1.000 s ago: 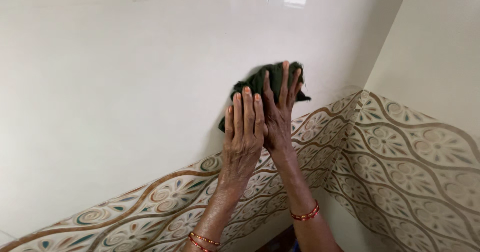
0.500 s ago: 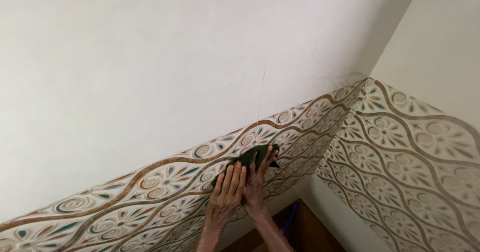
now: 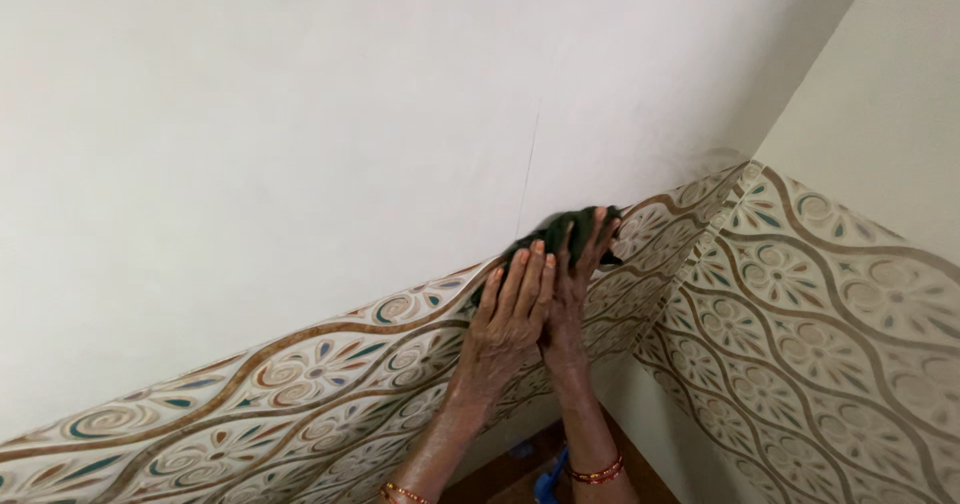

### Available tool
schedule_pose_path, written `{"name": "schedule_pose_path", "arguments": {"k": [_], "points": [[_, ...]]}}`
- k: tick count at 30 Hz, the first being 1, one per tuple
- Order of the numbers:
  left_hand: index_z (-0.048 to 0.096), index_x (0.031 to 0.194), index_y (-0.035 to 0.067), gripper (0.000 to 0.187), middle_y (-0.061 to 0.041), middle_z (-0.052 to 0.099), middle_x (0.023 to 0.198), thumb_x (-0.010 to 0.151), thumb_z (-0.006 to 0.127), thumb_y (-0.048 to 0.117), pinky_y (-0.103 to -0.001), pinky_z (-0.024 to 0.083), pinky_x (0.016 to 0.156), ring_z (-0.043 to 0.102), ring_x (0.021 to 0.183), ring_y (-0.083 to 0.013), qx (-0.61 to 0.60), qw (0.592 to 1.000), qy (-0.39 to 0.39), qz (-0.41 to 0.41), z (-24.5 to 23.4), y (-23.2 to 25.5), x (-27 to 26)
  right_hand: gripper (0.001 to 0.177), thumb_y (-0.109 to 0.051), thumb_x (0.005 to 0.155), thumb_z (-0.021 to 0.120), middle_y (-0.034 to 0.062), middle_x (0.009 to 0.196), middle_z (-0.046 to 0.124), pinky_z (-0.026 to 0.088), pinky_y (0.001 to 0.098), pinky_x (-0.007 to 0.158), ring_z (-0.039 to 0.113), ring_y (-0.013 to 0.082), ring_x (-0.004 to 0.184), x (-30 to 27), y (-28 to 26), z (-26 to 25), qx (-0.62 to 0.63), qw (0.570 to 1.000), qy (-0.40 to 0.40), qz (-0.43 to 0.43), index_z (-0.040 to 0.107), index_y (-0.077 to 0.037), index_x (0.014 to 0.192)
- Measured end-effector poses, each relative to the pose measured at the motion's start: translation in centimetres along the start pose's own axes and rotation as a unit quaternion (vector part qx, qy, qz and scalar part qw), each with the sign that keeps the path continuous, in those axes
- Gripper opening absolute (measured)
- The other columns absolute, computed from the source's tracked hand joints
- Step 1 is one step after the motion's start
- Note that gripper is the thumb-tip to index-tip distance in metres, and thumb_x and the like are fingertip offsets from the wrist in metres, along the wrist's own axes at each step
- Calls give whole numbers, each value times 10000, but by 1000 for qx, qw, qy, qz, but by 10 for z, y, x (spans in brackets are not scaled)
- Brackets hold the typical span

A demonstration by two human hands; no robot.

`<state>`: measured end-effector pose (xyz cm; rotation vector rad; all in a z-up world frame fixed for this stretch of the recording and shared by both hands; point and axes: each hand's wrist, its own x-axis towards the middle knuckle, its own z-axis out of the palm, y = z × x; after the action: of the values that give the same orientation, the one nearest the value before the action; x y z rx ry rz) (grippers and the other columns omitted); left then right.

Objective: The person wipes a tiled wall with a green cloth, moving horizontally along the decorative border and the white tiles above. The hands repeatedly rub the surface in a back-and-forth motion to clean the area.

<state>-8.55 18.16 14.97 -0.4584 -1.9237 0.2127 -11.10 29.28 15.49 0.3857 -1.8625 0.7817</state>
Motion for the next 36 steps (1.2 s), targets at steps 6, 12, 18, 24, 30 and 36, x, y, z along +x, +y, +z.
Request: {"name": "schedule_pose_path", "arguments": {"k": [6, 12, 18, 24, 30, 36], "points": [[279, 1643, 85, 642, -76, 310, 1696, 1073, 457, 323, -400, 242, 1285, 335, 1541, -219, 4, 995, -56, 88, 1, 9, -11, 678, -556, 1150, 312, 73, 1796, -12, 69, 582, 1374, -19, 299, 1676, -45, 37, 22, 81, 990, 69, 90, 90, -247, 1711], [280, 1645, 85, 657, -55, 319, 1691, 1071, 458, 349, -382, 212, 1294, 321, 1539, -190, -2, 991, -76, 109, 15, 18, -64, 713, -529, 1141, 364, 113, 1775, -46, 90, 597, 1338, -12, 329, 1651, -133, 60, 56, 139, 977, 35, 159, 47, -214, 1696], [318, 1628, 170, 610, -5, 339, 1679, 1061, 427, 367, -412, 148, 1299, 318, 1530, -174, 28, 984, -122, 123, 27, 13, -156, 738, -512, 1134, 380, 153, 1764, -95, 68, 625, 1317, -51, 368, 1641, -193, 19, 71, 75, 983, -19, 168, 13, -198, 1692], [390, 1603, 189, 535, 7, 411, 1649, 1101, 523, 317, -499, 86, 1319, 320, 1549, -190, 55, 995, -82, -33, 26, -8, -260, 696, -483, 1151, 411, 184, 1747, -150, 50, 720, 1261, -144, 489, 1605, -222, -47, 92, 45, 992, -77, 86, 40, -272, 1701], [495, 1565, 136, 440, -59, 494, 1608, 1143, 459, 256, -491, 136, 1298, 355, 1531, -211, 68, 997, -26, -9, 10, -40, -197, 751, -553, 1088, 410, 159, 1759, -109, 9, 750, 1275, -130, 487, 1610, -153, -59, 83, 1, 999, -44, 30, 49, -317, 1703], [467, 1579, 125, 458, -43, 492, 1614, 1162, 405, 302, -410, 243, 1296, 386, 1523, -190, 40, 998, 1, 43, 2, -36, -89, 715, -658, 1115, 264, 104, 1798, -81, -15, 679, 1363, -98, 381, 1663, -77, -32, 48, -26, 998, -15, 53, 25, -349, 1714]]}}
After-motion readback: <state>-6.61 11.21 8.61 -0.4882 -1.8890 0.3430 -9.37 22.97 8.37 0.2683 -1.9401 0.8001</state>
